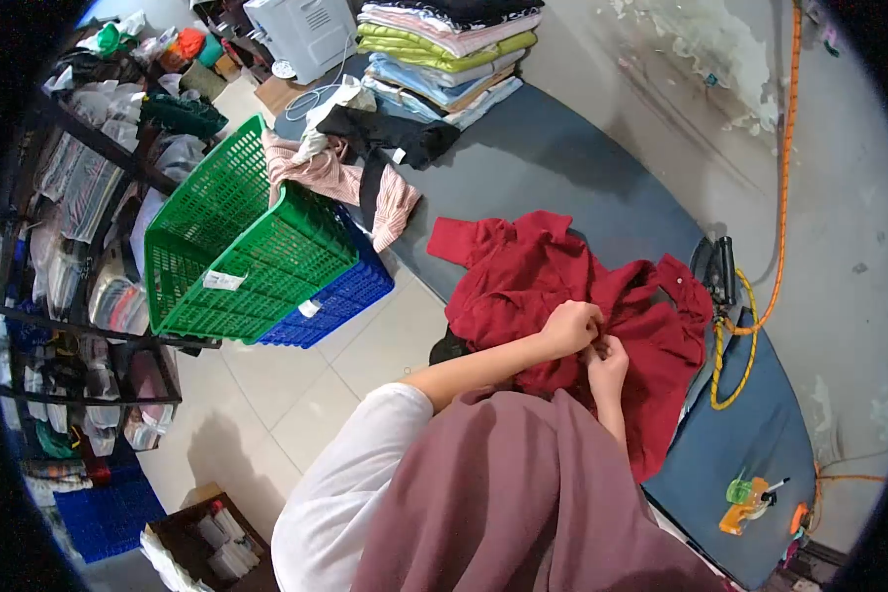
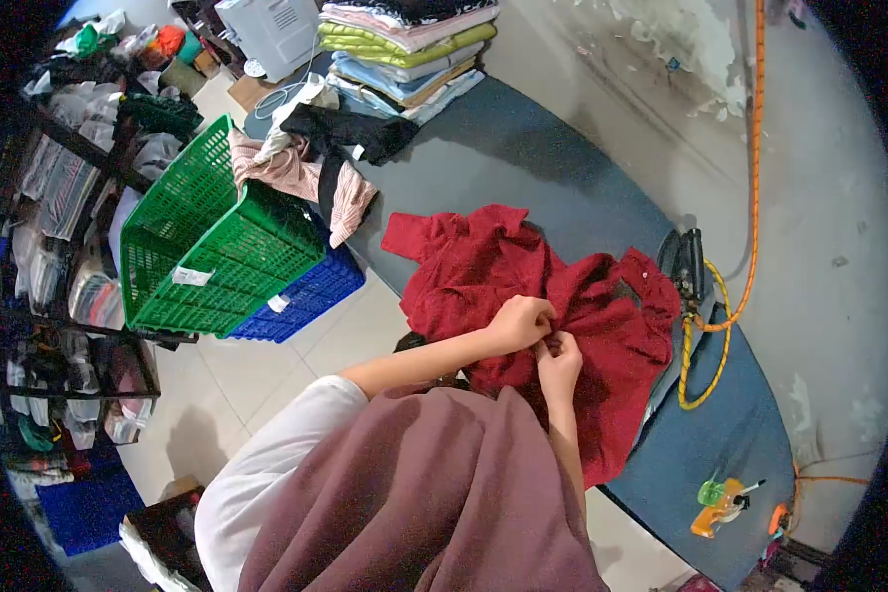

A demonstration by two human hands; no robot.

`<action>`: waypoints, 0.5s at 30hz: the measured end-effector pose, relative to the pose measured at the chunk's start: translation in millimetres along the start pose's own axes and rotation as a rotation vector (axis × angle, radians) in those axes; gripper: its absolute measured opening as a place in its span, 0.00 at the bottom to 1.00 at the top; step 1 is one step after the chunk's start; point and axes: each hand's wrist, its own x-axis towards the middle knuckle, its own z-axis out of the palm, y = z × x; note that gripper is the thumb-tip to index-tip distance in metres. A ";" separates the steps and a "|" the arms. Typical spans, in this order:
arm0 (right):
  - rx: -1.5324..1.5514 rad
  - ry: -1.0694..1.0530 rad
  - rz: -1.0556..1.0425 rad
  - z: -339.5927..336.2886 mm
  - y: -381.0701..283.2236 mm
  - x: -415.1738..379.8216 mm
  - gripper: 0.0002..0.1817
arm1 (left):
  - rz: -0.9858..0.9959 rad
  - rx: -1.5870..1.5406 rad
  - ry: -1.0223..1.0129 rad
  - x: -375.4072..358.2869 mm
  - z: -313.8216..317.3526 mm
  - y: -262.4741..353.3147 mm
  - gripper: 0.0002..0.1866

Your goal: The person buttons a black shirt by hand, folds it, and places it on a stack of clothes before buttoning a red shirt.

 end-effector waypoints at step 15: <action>0.414 -0.118 0.368 37.0 -59.1 31.5 0.05 | 0.019 -0.354 -0.298 32.1 -115.9 -53.1 0.21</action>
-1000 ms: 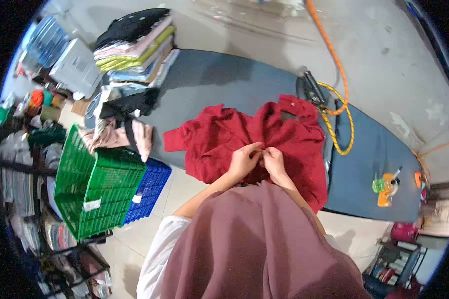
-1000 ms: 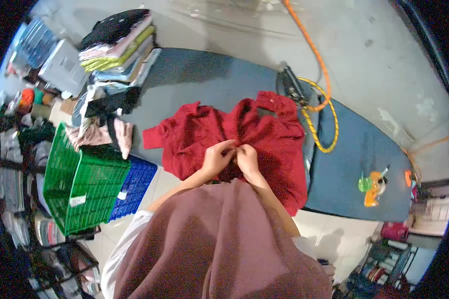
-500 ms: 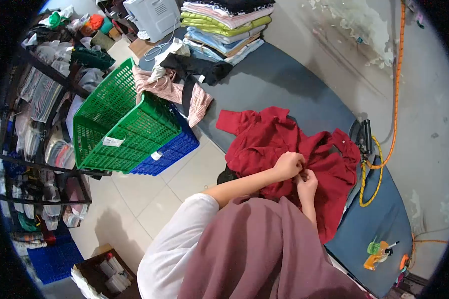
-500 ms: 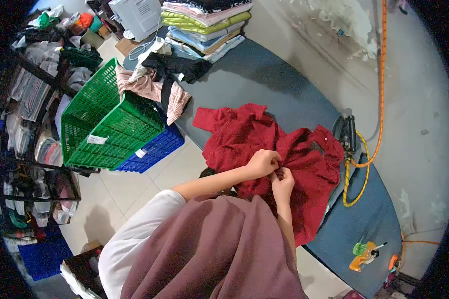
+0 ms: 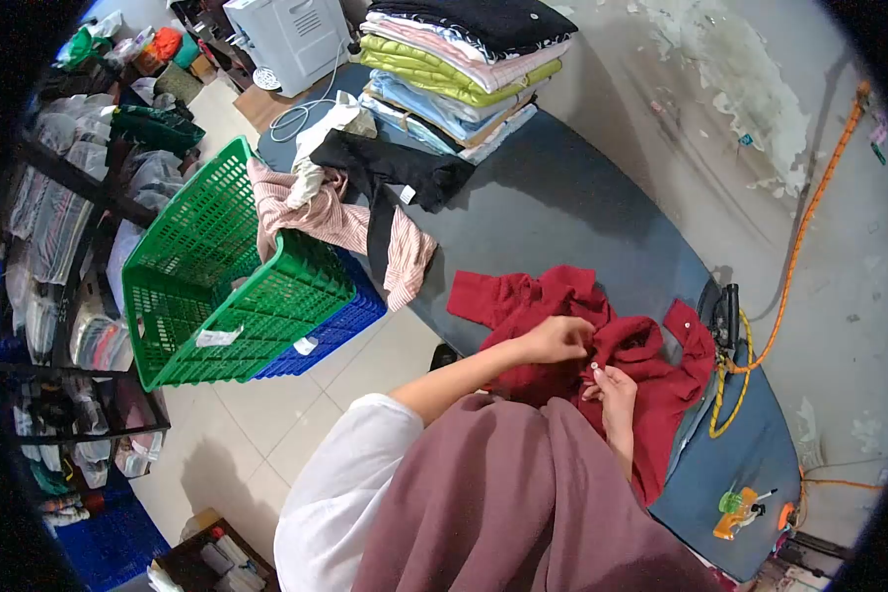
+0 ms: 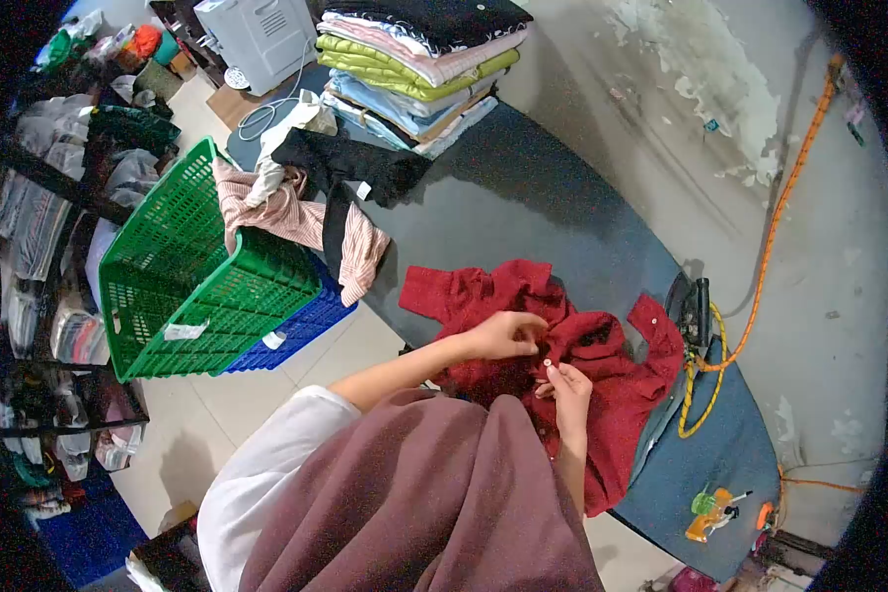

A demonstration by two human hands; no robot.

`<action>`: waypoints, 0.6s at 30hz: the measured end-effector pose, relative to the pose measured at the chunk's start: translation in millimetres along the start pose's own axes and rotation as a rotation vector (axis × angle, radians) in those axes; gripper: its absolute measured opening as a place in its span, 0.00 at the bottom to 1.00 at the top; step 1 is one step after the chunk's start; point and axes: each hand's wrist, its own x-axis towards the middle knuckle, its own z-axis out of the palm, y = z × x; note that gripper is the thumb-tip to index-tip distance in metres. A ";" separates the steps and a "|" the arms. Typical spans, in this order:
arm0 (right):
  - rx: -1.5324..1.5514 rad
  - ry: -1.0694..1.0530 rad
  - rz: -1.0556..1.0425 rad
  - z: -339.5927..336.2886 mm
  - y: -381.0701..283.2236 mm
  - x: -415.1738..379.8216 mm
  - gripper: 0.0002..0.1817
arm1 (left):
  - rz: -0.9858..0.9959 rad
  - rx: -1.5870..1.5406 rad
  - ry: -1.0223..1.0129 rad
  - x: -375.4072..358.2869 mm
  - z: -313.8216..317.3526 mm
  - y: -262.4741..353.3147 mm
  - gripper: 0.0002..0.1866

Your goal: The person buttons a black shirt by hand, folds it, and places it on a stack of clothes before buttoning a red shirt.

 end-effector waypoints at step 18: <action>-0.362 0.202 0.174 3.0 41.5 -15.2 0.10 | -0.156 0.640 1.391 -61.0 -457.4 -85.0 0.31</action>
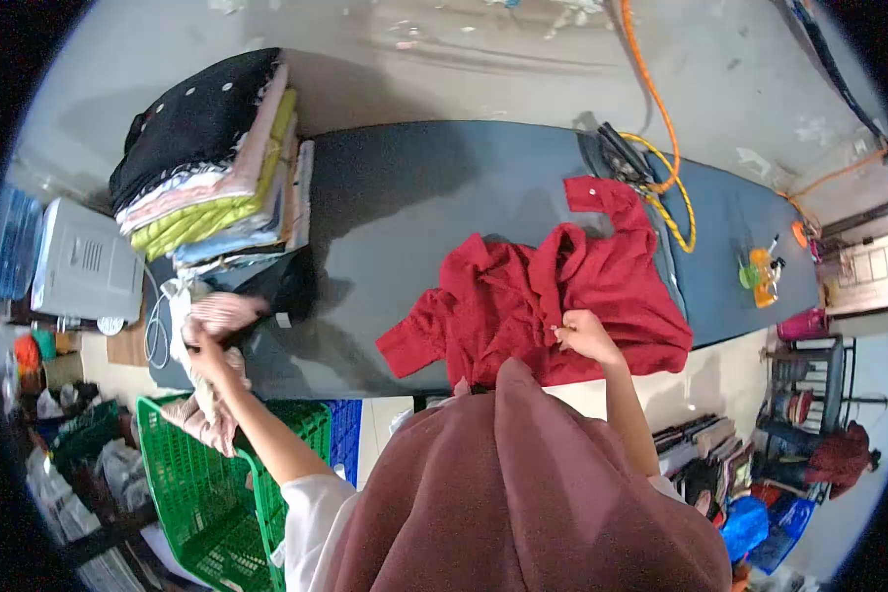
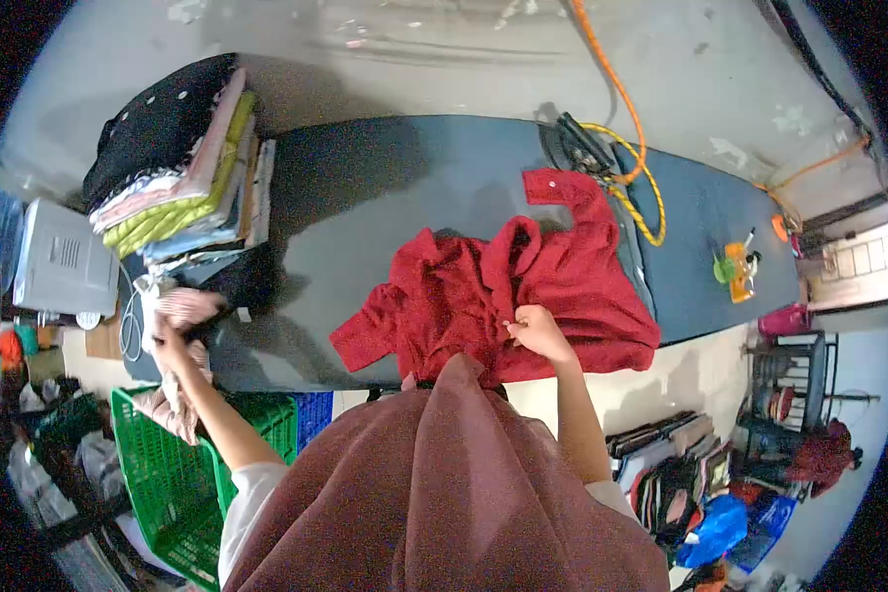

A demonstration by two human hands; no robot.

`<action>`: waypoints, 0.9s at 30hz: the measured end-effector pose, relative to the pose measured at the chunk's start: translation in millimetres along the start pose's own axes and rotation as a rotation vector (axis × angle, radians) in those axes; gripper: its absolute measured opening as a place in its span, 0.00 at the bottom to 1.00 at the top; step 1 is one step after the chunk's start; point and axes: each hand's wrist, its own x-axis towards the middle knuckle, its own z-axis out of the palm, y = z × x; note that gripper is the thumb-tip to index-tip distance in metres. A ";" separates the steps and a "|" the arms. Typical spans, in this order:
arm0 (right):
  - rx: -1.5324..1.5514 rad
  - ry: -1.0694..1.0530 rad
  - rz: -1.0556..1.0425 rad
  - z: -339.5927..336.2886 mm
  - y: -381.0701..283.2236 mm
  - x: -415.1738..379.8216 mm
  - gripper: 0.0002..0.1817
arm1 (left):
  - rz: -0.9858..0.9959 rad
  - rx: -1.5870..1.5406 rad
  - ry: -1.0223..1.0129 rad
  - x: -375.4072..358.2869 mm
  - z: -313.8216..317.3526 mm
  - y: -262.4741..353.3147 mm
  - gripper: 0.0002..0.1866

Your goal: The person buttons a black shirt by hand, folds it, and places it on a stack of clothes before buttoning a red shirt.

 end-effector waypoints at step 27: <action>0.261 0.374 -0.428 -114.3 -63.3 52.4 0.09 | -0.234 -0.619 -1.840 -361.5 81.7 346.2 0.21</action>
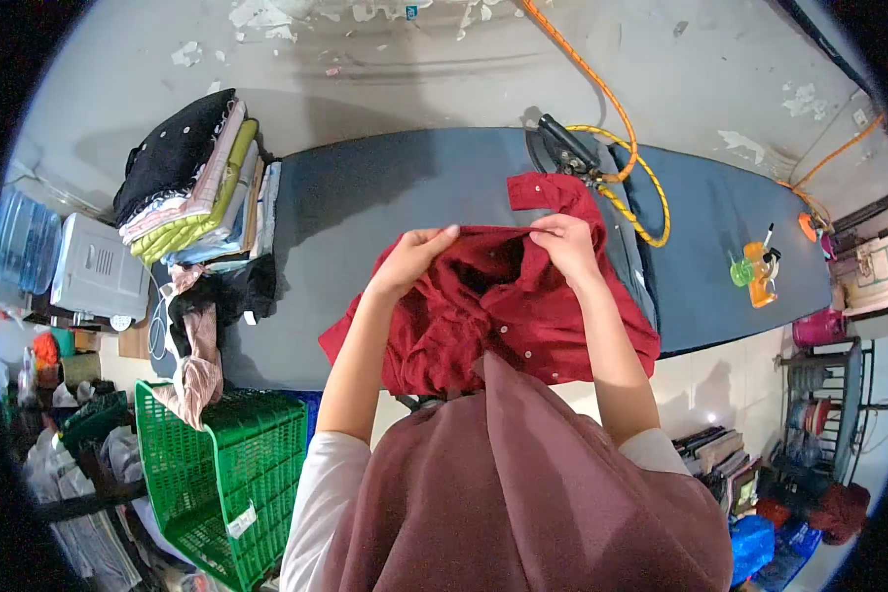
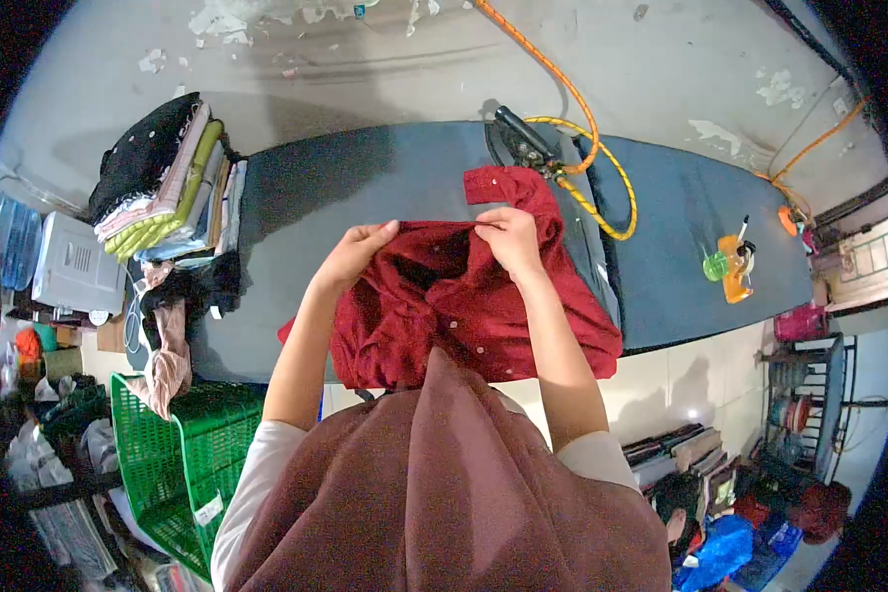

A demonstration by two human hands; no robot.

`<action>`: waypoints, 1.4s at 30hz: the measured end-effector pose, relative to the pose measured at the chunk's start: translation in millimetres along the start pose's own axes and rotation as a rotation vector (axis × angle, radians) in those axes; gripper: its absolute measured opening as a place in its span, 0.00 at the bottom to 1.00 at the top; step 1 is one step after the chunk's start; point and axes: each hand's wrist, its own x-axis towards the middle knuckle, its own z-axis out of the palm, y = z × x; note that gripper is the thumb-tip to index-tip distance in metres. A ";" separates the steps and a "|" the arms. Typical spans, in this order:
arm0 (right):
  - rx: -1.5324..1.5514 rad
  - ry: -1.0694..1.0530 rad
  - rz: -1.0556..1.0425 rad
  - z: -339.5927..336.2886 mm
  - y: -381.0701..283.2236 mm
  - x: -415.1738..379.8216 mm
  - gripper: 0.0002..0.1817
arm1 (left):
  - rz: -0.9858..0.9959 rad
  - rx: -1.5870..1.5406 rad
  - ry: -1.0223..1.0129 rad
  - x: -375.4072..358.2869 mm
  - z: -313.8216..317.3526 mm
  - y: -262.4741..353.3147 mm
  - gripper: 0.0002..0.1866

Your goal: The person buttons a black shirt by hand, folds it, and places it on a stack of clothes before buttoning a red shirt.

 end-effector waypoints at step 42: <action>-0.085 -0.184 -0.282 -156.0 -85.9 -47.3 0.11 | 0.804 1.112 1.518 -224.5 10.8 97.8 0.17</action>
